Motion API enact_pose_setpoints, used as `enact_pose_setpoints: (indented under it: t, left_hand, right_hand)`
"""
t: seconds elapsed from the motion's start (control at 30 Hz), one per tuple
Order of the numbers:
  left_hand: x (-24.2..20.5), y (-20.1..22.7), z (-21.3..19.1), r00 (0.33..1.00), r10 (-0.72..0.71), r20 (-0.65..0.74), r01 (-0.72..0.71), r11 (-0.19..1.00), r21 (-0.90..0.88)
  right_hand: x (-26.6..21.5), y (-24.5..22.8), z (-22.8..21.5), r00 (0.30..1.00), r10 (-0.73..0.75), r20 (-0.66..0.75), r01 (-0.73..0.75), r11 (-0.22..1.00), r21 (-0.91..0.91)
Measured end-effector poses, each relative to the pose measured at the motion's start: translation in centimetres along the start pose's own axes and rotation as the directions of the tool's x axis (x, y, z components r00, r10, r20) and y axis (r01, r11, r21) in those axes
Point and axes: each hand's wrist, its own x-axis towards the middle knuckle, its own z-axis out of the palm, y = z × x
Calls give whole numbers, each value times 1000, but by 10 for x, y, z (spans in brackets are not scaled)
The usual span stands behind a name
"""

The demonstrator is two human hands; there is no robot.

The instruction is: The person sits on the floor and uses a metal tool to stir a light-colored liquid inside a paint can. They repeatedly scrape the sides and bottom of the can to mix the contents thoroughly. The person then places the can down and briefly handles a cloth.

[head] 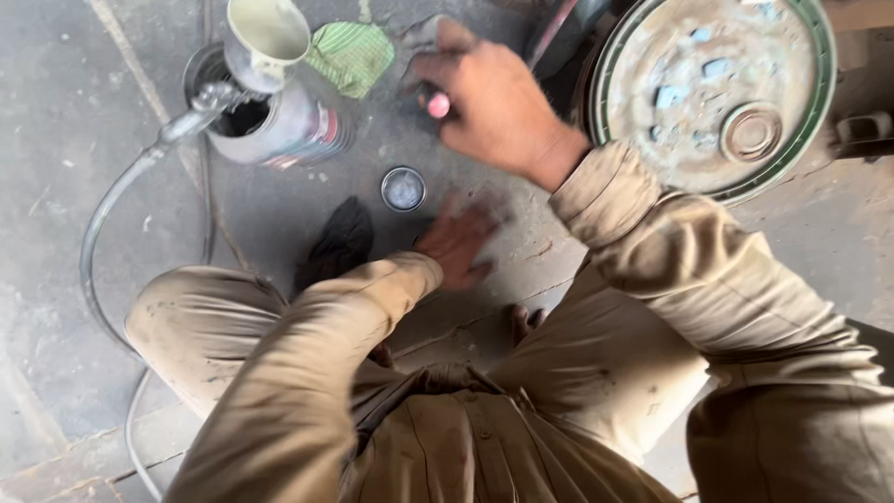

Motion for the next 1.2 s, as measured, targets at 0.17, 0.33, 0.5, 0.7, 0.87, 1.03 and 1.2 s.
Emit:
enact_pose_setpoints:
  t: [0.17,0.33,0.5,0.7,0.87,1.03,1.2]
  left_hand:
    - [-1,-13,2,448,-824,-346,784,549,-291]
    - [19,10,5,325,-890,-319,890,402,-215]
    - [32,26,-7,275,-946,-173,934,305,-188]
    - [22,37,-22,394,-878,-272,858,457,-234]
    - [25,40,-39,414,-880,-235,862,461,-210]
    - [18,31,-26,632,-730,-259,733,672,-107]
    - [6,-1,-33,942,-93,-321,126,988,84]
  right_hand:
    - [-20,19,15,1000,-27,4,27,999,30]
    - [-24,24,23,998,-19,53,18,1000,6]
    - [-30,40,28,996,-21,86,11,994,112]
    - [-24,34,-10,992,-33,121,17,991,130]
    - [-17,10,-28,997,-71,-19,73,974,214]
    - [-16,9,-1,973,64,223,-109,974,198]
    - [-31,13,-6,982,-85,168,84,996,10]
